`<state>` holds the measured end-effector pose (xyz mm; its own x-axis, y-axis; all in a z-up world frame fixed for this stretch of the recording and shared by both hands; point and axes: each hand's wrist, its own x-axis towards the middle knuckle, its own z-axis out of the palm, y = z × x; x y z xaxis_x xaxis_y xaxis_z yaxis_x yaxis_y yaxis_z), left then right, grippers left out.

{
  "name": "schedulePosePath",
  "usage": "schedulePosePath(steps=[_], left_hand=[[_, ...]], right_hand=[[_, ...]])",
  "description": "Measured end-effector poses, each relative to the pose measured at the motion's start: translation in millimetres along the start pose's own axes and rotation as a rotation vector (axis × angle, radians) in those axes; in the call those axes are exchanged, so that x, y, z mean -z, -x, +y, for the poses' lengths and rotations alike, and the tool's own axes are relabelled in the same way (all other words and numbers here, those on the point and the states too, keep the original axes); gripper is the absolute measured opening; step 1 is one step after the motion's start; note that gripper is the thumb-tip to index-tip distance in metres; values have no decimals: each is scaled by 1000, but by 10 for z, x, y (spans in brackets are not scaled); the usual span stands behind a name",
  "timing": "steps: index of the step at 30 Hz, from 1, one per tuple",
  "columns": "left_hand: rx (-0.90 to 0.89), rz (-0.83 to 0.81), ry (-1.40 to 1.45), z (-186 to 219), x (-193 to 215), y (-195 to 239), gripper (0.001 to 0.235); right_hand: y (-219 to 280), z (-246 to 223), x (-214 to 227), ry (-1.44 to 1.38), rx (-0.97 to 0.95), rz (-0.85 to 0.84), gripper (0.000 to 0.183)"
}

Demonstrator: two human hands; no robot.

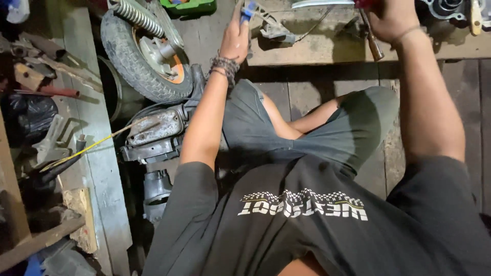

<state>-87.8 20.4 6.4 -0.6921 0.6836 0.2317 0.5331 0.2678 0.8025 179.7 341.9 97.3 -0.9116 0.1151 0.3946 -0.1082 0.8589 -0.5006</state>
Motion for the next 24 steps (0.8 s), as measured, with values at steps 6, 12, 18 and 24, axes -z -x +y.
schedulePosePath(steps=[6, 12, 18, 24], left_hand=[[40, 45, 49, -2, -93, -546, 45], [373, -59, 350, -409, -280, -790, 54], [645, -144, 568, -240, -66, -682, 35], [485, -120, 177, -546, -188, -597, 58]], right_hand=[[591, -194, -389, -242, -250, 170, 26], [785, -392, -749, -453, -404, 234, 33], [597, -472, -645, -254, -350, 197, 32], [166, -458, -857, -173, -226, 222, 27]])
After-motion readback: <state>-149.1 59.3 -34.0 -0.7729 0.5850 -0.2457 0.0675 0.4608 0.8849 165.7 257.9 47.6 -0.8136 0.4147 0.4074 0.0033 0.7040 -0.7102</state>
